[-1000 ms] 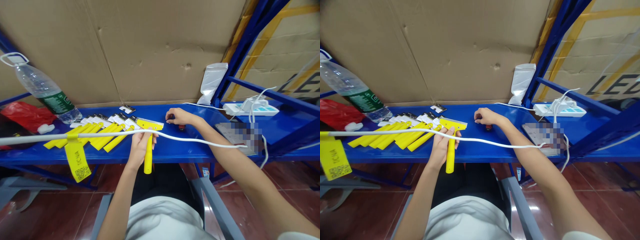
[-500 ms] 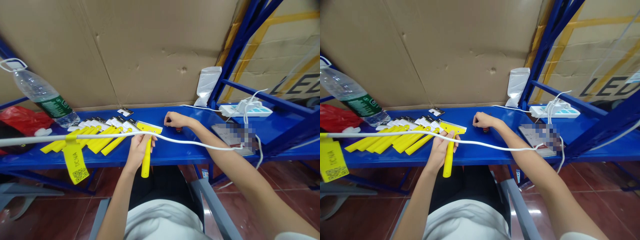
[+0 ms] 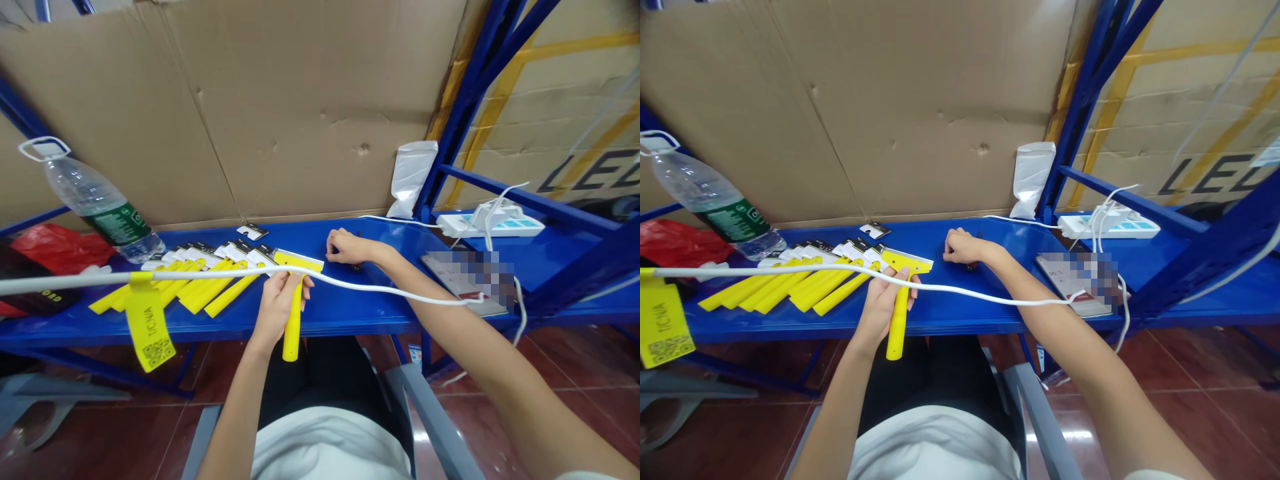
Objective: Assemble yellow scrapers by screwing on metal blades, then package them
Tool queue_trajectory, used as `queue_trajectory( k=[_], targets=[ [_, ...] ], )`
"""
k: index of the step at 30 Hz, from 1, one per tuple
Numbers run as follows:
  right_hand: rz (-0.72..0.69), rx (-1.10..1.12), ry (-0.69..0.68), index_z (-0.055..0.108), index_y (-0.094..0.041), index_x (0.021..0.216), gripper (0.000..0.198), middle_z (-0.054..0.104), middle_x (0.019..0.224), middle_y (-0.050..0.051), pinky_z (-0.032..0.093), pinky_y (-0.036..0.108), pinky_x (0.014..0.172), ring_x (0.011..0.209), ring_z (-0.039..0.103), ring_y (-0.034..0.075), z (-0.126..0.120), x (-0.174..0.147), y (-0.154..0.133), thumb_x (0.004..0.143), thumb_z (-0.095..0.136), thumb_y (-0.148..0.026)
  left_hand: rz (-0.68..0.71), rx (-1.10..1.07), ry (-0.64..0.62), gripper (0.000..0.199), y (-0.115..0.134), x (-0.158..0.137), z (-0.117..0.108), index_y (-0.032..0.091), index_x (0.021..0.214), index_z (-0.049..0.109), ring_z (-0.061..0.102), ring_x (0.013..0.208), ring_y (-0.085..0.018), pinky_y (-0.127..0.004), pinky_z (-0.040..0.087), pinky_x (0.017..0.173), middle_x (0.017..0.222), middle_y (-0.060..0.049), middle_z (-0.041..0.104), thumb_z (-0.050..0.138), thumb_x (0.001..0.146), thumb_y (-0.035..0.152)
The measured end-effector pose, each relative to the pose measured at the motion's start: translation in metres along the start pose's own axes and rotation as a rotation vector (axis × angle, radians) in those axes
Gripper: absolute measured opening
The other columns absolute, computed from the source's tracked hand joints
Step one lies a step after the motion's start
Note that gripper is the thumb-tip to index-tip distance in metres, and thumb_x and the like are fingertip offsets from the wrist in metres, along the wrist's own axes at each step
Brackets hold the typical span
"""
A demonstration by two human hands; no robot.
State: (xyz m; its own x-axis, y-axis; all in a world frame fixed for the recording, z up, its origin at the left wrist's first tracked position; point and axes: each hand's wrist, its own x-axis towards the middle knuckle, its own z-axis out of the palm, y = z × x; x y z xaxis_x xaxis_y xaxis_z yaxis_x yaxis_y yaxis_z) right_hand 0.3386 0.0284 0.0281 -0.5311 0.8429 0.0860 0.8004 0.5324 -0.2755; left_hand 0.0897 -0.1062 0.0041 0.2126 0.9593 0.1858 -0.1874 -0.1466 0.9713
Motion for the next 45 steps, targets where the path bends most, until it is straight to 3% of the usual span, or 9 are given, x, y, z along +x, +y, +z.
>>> queue_trajectory(
  k=[7,11,14,18,20,22,28,37,45],
  targets=[
    [-0.036,-0.007,0.047,0.078,-0.019,0.073,0.019,0.074,0.11,0.017,0.051,0.049,0.112,0.107,0.067,0.034,0.007,0.003,0.0,0.09,0.078,-0.012,-0.004,0.017,-0.007,0.039,-0.002,0.001,-0.001,0.017,0.093,0.069,0.061,0.057,-0.011,-0.021,0.048,0.052,0.078,-0.004,0.072,0.079,0.102,0.054],
    [-0.082,0.072,0.15,0.074,-0.02,0.071,0.019,0.072,0.101,0.013,0.052,0.05,0.112,0.103,0.067,0.031,0.007,0.003,0.0,0.086,0.078,-0.008,0.001,0.025,-0.001,0.038,-0.005,0.003,-0.003,0.017,0.094,0.07,0.061,0.055,-0.011,-0.021,0.047,0.051,0.077,-0.003,0.072,0.077,0.104,0.053],
    [-0.134,0.162,0.308,0.075,-0.019,0.089,0.009,0.074,0.109,0.012,0.053,0.047,0.113,0.109,0.068,0.027,0.0,0.002,-0.006,0.095,0.07,-0.014,0.005,0.017,0.011,0.038,-0.006,0.004,-0.003,0.017,0.092,0.069,0.06,0.053,-0.011,-0.021,0.047,0.05,0.076,-0.003,0.072,0.078,0.103,0.052],
    [-0.204,0.488,0.672,0.072,-0.021,0.103,0.019,0.073,0.121,0.01,0.057,0.039,0.103,0.11,0.069,0.022,-0.012,0.003,-0.016,0.107,0.06,-0.037,-0.018,-0.001,0.03,0.039,-0.007,0.006,-0.002,0.017,0.09,0.069,0.06,0.053,-0.011,-0.021,0.047,0.05,0.076,-0.003,0.073,0.08,0.101,0.053],
    [-0.212,0.757,0.84,0.072,-0.022,0.097,0.029,0.075,0.113,0.008,0.057,0.037,0.097,0.103,0.068,0.021,-0.016,0.006,-0.019,0.102,0.071,-0.05,-0.027,-0.002,0.036,0.039,-0.007,0.006,-0.002,0.017,0.09,0.07,0.061,0.054,-0.011,-0.021,0.047,0.05,0.076,-0.003,0.073,0.081,0.101,0.052],
    [-0.178,0.964,0.898,0.075,-0.022,0.093,0.034,0.076,0.106,0.005,0.056,0.036,0.095,0.099,0.067,0.02,-0.017,0.007,-0.02,0.093,0.081,-0.056,-0.028,-0.002,0.036,0.038,-0.008,0.006,-0.003,0.016,0.09,0.07,0.061,0.055,-0.011,-0.021,0.048,0.05,0.077,-0.004,0.074,0.081,0.101,0.052],
    [-0.115,1.225,0.809,0.08,-0.024,0.091,0.041,0.078,0.103,0.004,0.058,0.035,0.096,0.1,0.068,0.02,-0.016,0.006,-0.026,0.078,0.093,-0.061,-0.041,0.014,0.03,0.04,-0.007,0.007,-0.003,0.015,0.088,0.075,0.062,0.058,-0.011,-0.021,0.05,0.052,0.077,-0.005,0.072,0.081,0.1,0.053],
    [-0.34,0.871,0.405,0.083,-0.022,0.088,0.03,0.079,0.118,0.009,0.057,0.044,0.107,0.113,0.073,0.025,0.008,0.0,-0.052,0.09,0.087,-0.052,-0.157,0.063,0.019,0.049,-0.001,0.012,0.004,0.014,0.082,0.074,0.058,0.045,-0.011,-0.022,0.048,0.042,0.07,-0.006,0.072,0.086,0.089,0.062],
    [-0.388,0.772,0.375,0.082,-0.022,0.091,0.02,0.077,0.116,0.008,0.058,0.041,0.1,0.107,0.073,0.023,0.016,-0.005,-0.062,0.096,0.081,-0.041,-0.144,0.021,0.048,0.048,-0.002,0.012,0.008,0.014,0.089,0.071,0.064,0.054,-0.012,-0.021,0.05,0.041,0.082,-0.008,0.076,0.091,0.087,0.058]
  ],
)
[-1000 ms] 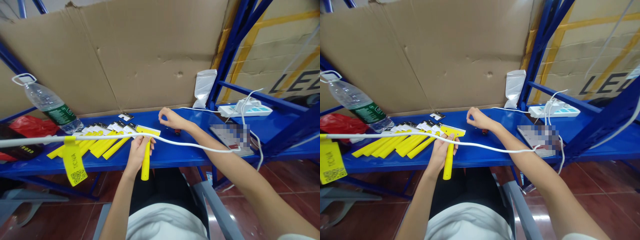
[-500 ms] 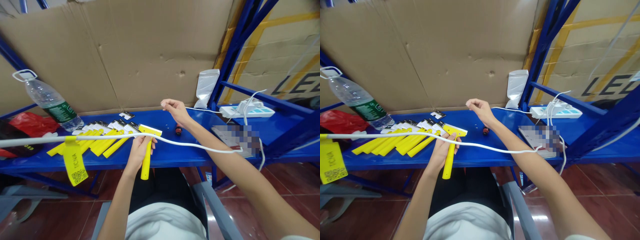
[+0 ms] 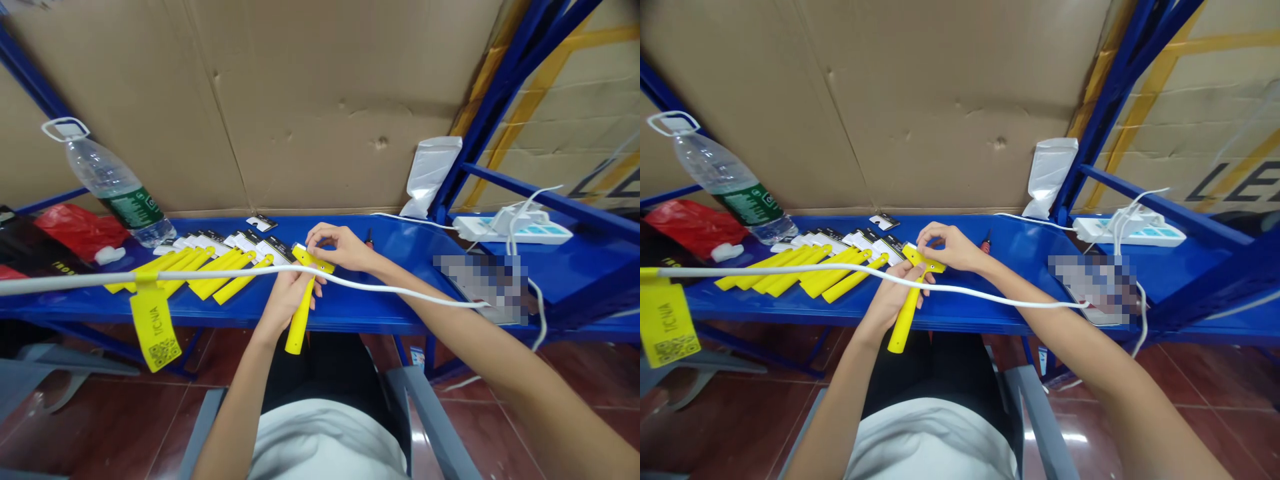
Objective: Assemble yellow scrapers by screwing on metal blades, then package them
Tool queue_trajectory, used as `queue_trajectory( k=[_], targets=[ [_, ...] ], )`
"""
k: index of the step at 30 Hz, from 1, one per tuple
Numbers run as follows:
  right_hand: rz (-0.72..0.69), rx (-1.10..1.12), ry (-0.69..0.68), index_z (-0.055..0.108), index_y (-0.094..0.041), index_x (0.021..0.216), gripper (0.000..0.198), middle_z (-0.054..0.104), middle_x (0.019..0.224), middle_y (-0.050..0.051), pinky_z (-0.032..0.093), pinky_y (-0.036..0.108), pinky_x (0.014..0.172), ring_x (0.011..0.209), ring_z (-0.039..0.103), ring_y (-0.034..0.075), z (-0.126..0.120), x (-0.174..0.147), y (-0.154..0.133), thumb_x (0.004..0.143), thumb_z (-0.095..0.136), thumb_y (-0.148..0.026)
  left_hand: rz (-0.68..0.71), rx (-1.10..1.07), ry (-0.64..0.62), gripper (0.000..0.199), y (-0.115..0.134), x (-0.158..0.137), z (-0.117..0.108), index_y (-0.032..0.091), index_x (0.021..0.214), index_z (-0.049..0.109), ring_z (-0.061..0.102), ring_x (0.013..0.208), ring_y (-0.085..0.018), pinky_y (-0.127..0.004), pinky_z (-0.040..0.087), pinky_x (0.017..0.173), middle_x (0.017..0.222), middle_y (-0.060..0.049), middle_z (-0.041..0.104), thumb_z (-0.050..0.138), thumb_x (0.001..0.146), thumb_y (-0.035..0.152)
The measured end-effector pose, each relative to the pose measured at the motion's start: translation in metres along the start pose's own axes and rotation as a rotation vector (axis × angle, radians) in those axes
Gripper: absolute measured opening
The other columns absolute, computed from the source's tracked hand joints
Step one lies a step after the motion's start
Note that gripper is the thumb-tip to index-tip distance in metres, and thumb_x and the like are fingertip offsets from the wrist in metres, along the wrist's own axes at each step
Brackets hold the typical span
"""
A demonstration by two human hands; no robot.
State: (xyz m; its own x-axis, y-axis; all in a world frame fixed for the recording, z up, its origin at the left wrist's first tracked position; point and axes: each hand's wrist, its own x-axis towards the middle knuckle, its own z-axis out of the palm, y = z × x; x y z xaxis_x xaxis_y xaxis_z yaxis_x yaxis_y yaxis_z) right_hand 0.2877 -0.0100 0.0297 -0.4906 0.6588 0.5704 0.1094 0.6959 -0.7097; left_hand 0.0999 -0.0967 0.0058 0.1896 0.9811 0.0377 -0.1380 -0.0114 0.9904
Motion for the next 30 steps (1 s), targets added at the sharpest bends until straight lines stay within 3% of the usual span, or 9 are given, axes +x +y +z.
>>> queue_trajectory(
  k=[8,20,26,30],
  targets=[
    [0.035,0.031,-0.035,0.082,-0.023,0.088,0.02,0.074,0.116,0.008,0.059,0.041,0.097,0.106,0.072,0.023,0.005,-0.001,-0.008,0.093,0.084,-0.043,0.027,-0.006,-0.032,0.043,-0.006,0.002,-0.002,0.015,0.097,0.07,0.064,0.056,-0.011,-0.019,0.05,0.041,0.087,-0.007,0.075,0.086,0.094,0.054],
    [0.08,0.093,-0.041,0.081,-0.022,0.089,0.019,0.073,0.114,0.007,0.057,0.035,0.09,0.103,0.072,0.021,0.009,-0.002,-0.005,0.089,0.087,-0.04,0.024,0.045,-0.032,0.044,-0.003,0.0,-0.001,0.015,0.093,0.071,0.064,0.055,-0.012,-0.02,0.049,0.041,0.081,-0.006,0.073,0.083,0.095,0.058],
    [0.25,0.283,-0.043,0.079,-0.02,0.095,0.033,0.079,0.104,0.004,0.057,0.034,0.091,0.096,0.073,0.019,0.011,-0.002,-0.006,0.083,0.095,-0.046,0.028,0.039,-0.04,0.042,-0.001,0.0,0.0,0.017,0.092,0.068,0.064,0.055,-0.013,-0.02,0.048,0.04,0.079,-0.005,0.073,0.085,0.092,0.056],
    [0.343,0.43,-0.039,0.076,-0.02,0.1,0.038,0.08,0.101,0.002,0.057,0.031,0.087,0.092,0.073,0.017,0.013,-0.003,-0.006,0.078,0.1,-0.039,0.042,0.049,-0.05,0.038,-0.004,0.0,-0.001,0.017,0.097,0.069,0.065,0.057,-0.012,-0.02,0.05,0.042,0.085,-0.006,0.075,0.082,0.095,0.052]
  ],
)
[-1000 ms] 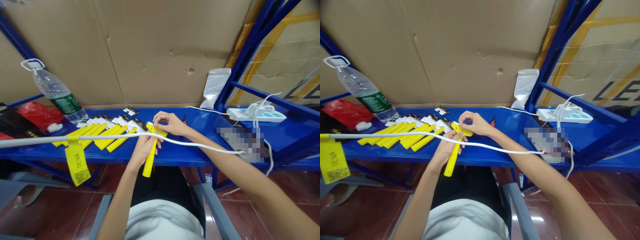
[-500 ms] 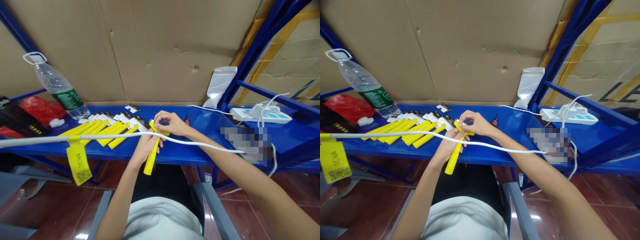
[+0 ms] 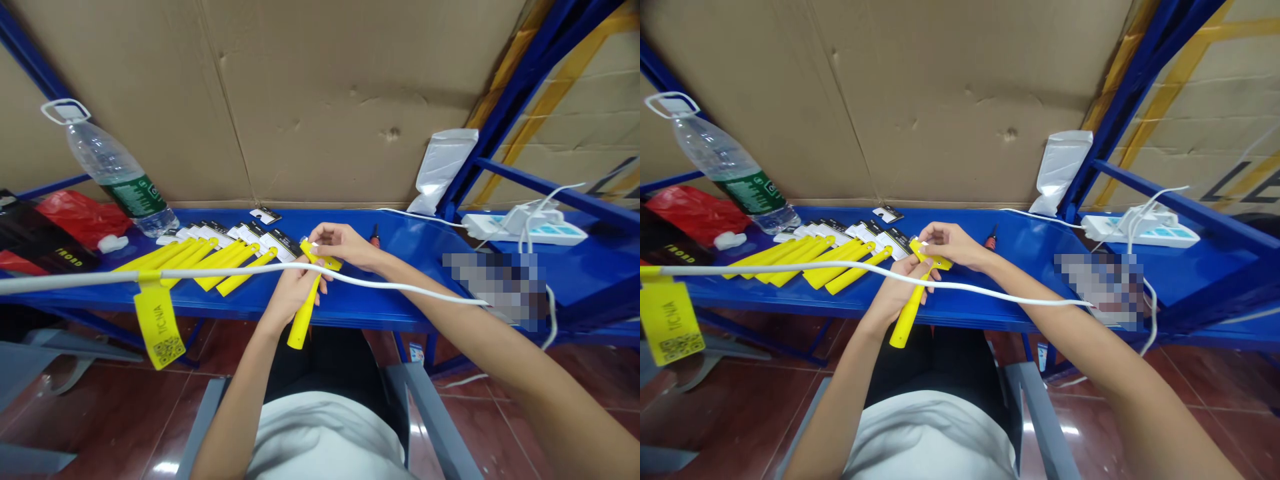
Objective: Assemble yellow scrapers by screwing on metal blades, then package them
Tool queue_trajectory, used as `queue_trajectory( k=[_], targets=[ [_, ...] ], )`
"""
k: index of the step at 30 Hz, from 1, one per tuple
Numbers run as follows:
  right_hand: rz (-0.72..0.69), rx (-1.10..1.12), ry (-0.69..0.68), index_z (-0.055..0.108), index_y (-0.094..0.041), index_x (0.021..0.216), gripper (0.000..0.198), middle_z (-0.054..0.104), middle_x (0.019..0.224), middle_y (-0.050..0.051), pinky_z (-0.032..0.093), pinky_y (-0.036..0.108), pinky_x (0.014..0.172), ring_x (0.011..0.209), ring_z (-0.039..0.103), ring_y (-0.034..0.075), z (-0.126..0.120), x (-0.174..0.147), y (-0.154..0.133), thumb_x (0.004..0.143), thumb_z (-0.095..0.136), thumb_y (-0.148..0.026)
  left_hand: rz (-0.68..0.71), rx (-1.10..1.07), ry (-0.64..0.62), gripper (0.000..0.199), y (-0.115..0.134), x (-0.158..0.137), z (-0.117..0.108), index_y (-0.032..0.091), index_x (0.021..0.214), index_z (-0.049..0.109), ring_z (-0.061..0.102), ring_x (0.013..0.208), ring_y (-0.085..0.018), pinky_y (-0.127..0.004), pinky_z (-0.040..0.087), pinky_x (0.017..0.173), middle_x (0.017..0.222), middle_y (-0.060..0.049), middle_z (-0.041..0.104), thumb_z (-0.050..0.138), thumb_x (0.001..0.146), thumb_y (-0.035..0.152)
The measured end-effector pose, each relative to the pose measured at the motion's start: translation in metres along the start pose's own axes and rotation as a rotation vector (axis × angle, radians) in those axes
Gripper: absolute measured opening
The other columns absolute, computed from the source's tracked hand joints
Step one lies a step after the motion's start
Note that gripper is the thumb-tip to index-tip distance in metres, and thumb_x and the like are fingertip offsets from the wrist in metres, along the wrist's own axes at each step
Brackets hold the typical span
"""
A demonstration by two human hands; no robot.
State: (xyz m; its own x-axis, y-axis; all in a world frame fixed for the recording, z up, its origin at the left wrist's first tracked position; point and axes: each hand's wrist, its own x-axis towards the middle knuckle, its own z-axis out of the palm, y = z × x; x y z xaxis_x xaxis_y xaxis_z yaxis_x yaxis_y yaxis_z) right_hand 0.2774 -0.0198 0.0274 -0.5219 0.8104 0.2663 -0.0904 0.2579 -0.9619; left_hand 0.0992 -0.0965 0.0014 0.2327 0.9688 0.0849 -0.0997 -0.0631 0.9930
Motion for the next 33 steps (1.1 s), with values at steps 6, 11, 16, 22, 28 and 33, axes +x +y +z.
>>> queue_trajectory(
  k=[6,11,16,22,28,33],
  targets=[
    [0.003,0.016,0.018,0.078,-0.021,0.108,0.044,0.083,0.109,0.004,0.06,0.034,0.094,0.102,0.076,0.019,-0.001,0.001,-0.001,0.075,0.102,-0.036,0.014,-0.001,-0.008,0.037,-0.002,-0.001,-0.001,0.016,0.101,0.071,0.066,0.059,-0.012,-0.02,0.051,0.043,0.088,-0.007,0.076,0.082,0.097,0.051],
    [0.063,-0.116,-0.093,0.088,-0.017,0.1,0.04,0.084,0.094,0.004,0.053,0.029,0.078,0.085,0.071,0.016,-0.006,-0.002,-0.009,0.086,0.094,-0.054,-0.002,-0.047,0.018,0.041,0.001,-0.002,-0.001,0.016,0.095,0.07,0.065,0.057,-0.012,-0.019,0.046,0.042,0.088,-0.009,0.078,0.084,0.095,0.054],
    [0.073,-0.147,-0.062,0.091,-0.018,0.09,0.042,0.084,0.086,0.003,0.049,0.028,0.07,0.076,0.067,0.015,-0.009,-0.003,-0.012,0.079,0.098,-0.058,0.007,-0.069,0.024,0.045,0.004,-0.004,-0.001,0.015,0.096,0.071,0.063,0.055,-0.011,-0.02,0.048,0.043,0.09,-0.01,0.08,0.086,0.093,0.057],
    [0.084,-0.133,0.019,0.092,-0.019,0.089,0.036,0.084,0.083,0.003,0.049,0.027,0.068,0.072,0.066,0.015,-0.011,0.001,-0.006,0.076,0.098,-0.052,-0.006,-0.022,0.006,0.052,0.0,0.002,-0.002,0.016,0.108,0.069,0.061,0.05,-0.01,-0.022,0.049,0.043,0.093,-0.011,0.083,0.086,0.094,0.063],
    [0.144,-0.115,0.122,0.091,-0.019,0.08,0.03,0.083,0.078,0.004,0.046,0.027,0.063,0.068,0.064,0.014,-0.016,0.004,-0.004,0.069,0.099,-0.046,0.043,0.218,0.116,0.069,-0.002,0.001,-0.006,0.02,0.133,0.054,0.069,0.058,-0.018,-0.026,0.051,0.042,0.096,-0.008,0.08,0.092,0.087,0.055],
    [0.171,-0.096,0.181,0.088,-0.019,0.075,0.031,0.075,0.065,0.001,0.031,0.026,0.052,0.056,0.05,0.01,-0.021,0.008,-0.001,0.066,0.099,-0.047,0.43,0.748,0.274,0.063,0.011,-0.016,-0.007,0.025,0.152,0.062,0.077,0.111,-0.029,-0.042,0.066,0.096,0.151,-0.017,0.067,0.084,0.094,0.029]
  ],
)
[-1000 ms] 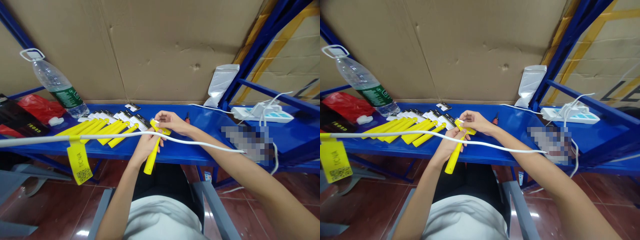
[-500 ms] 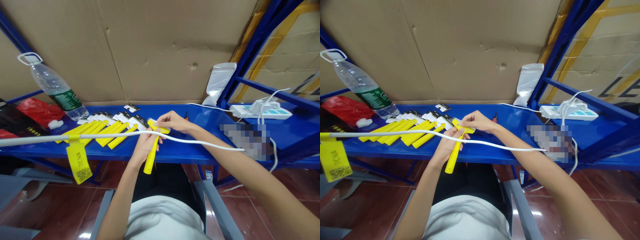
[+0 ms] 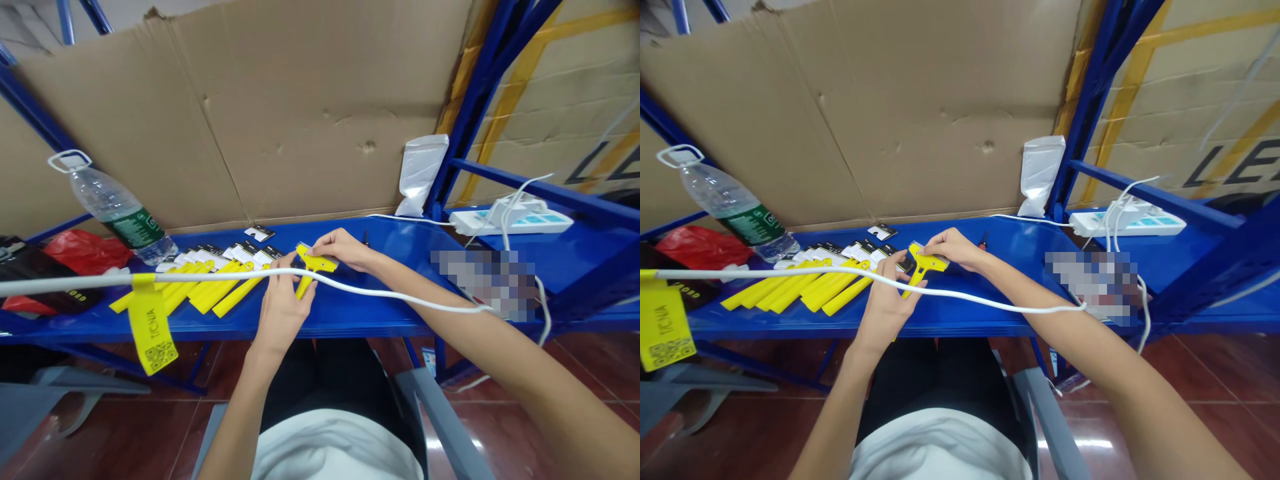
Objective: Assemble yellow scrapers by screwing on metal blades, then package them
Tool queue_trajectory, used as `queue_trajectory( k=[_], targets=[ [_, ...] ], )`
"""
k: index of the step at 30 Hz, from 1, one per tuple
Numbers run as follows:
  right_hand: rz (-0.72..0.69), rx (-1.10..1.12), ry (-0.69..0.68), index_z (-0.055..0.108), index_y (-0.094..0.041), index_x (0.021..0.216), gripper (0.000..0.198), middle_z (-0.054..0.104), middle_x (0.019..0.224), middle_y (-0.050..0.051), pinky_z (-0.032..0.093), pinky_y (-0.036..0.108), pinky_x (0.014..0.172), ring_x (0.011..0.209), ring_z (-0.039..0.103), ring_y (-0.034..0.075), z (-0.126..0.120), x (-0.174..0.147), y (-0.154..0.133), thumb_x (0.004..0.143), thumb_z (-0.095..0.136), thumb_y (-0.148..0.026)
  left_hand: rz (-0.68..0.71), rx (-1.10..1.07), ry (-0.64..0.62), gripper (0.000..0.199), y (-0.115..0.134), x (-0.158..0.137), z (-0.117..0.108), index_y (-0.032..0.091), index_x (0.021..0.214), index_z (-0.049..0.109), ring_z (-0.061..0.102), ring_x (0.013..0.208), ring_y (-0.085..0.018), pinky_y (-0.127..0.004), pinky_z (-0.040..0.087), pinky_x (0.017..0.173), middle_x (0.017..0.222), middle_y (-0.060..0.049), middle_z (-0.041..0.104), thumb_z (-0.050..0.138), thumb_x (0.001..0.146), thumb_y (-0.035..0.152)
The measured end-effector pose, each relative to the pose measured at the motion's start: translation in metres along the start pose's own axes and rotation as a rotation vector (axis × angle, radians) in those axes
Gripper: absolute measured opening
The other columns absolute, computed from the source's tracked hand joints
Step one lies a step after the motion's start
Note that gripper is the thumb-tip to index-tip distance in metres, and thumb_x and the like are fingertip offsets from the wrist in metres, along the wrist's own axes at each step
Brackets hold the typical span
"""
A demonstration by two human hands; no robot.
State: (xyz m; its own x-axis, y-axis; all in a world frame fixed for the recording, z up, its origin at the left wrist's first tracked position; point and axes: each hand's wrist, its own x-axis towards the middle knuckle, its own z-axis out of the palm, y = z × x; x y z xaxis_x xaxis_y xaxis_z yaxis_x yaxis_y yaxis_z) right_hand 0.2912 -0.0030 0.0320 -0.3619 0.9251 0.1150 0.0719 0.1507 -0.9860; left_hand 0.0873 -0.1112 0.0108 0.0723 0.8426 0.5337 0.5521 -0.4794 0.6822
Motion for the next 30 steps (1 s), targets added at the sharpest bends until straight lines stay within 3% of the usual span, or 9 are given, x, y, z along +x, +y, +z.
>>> queue_trajectory(
  k=[2,4,9,15,20,24,27,29,30],
  targets=[
    [0.025,0.041,0.022,0.086,-0.019,0.072,0.033,0.072,0.062,0.0,0.03,0.026,0.05,0.054,0.048,0.009,0.0,0.001,0.0,0.062,0.101,-0.047,0.104,0.155,-0.057,0.046,0.007,-0.001,-0.003,0.028,0.145,0.072,0.073,0.127,-0.034,-0.044,0.063,0.103,0.163,-0.016,0.061,0.074,0.1,0.022],
    [0.053,0.078,0.037,0.083,-0.019,0.069,0.036,0.072,0.062,0.0,0.034,0.026,0.051,0.055,0.053,0.01,0.0,0.002,-0.001,0.059,0.102,-0.048,0.158,0.247,-0.145,0.041,0.012,0.001,-0.003,0.031,0.141,0.078,0.071,0.136,-0.036,-0.041,0.064,0.098,0.166,-0.014,0.061,0.064,0.105,0.017],
    [0.057,0.093,0.059,0.081,-0.019,0.067,0.034,0.068,0.057,-0.002,0.038,0.026,0.051,0.053,0.052,0.01,-0.001,0.001,-0.007,0.06,0.1,-0.046,0.204,0.374,-0.232,0.052,0.015,0.007,0.005,0.033,0.149,0.075,0.065,0.148,-0.038,-0.036,0.065,0.091,0.171,-0.015,0.059,0.056,0.107,0.009],
    [0.037,0.085,0.102,0.078,-0.018,0.065,0.025,0.065,0.056,-0.004,0.037,0.025,0.052,0.053,0.05,0.009,-0.004,0.0,-0.008,0.07,0.092,-0.039,0.245,0.598,-0.319,0.056,0.016,0.018,0.007,0.03,0.158,0.07,0.064,0.153,-0.035,-0.046,0.063,0.114,0.182,-0.014,0.046,0.049,0.111,0.008],
    [0.025,0.091,0.121,0.08,-0.018,0.069,0.019,0.072,0.063,-0.001,0.041,0.024,0.054,0.057,0.056,0.01,-0.008,0.004,-0.002,0.076,0.088,-0.033,0.222,0.625,-0.377,0.059,0.015,0.031,0.01,0.029,0.157,0.071,0.065,0.152,-0.04,-0.055,0.062,0.117,0.183,-0.016,0.044,0.049,0.109,0.004],
    [0.012,0.113,0.12,0.079,-0.018,0.071,0.028,0.075,0.066,0.0,0.044,0.023,0.053,0.056,0.059,0.011,-0.01,0.007,0.0,0.084,0.091,-0.039,0.216,0.469,-0.345,0.06,0.003,0.036,0.015,0.028,0.153,0.073,0.066,0.15,-0.042,-0.061,0.061,0.117,0.184,-0.017,0.042,0.051,0.105,0.001],
    [-0.003,0.167,0.092,0.079,-0.017,0.078,0.042,0.08,0.073,0.004,0.057,0.025,0.06,0.06,0.07,0.014,-0.012,0.007,-0.004,0.096,0.085,-0.055,0.222,0.134,-0.232,0.051,-0.005,0.036,0.015,0.023,0.147,0.075,0.069,0.145,-0.039,-0.055,0.065,0.112,0.178,-0.02,0.049,0.057,0.103,0.004],
    [-0.024,0.245,0.082,0.08,-0.016,0.086,0.047,0.086,0.087,0.01,0.066,0.029,0.07,0.072,0.08,0.019,-0.017,0.007,-0.008,0.103,0.078,-0.061,0.124,-0.196,-0.152,0.042,-0.007,0.035,0.011,0.023,0.143,0.074,0.079,0.124,-0.032,-0.04,0.073,0.086,0.169,-0.019,0.058,0.068,0.102,0.014],
    [-0.041,0.28,0.087,0.08,-0.016,0.09,0.048,0.088,0.096,0.014,0.069,0.031,0.075,0.08,0.084,0.021,-0.02,0.007,-0.009,0.105,0.075,-0.062,0.042,-0.379,-0.117,0.041,-0.007,0.033,0.008,0.024,0.141,0.073,0.082,0.108,-0.027,-0.031,0.07,0.068,0.163,-0.018,0.062,0.075,0.1,0.019]
  ],
)
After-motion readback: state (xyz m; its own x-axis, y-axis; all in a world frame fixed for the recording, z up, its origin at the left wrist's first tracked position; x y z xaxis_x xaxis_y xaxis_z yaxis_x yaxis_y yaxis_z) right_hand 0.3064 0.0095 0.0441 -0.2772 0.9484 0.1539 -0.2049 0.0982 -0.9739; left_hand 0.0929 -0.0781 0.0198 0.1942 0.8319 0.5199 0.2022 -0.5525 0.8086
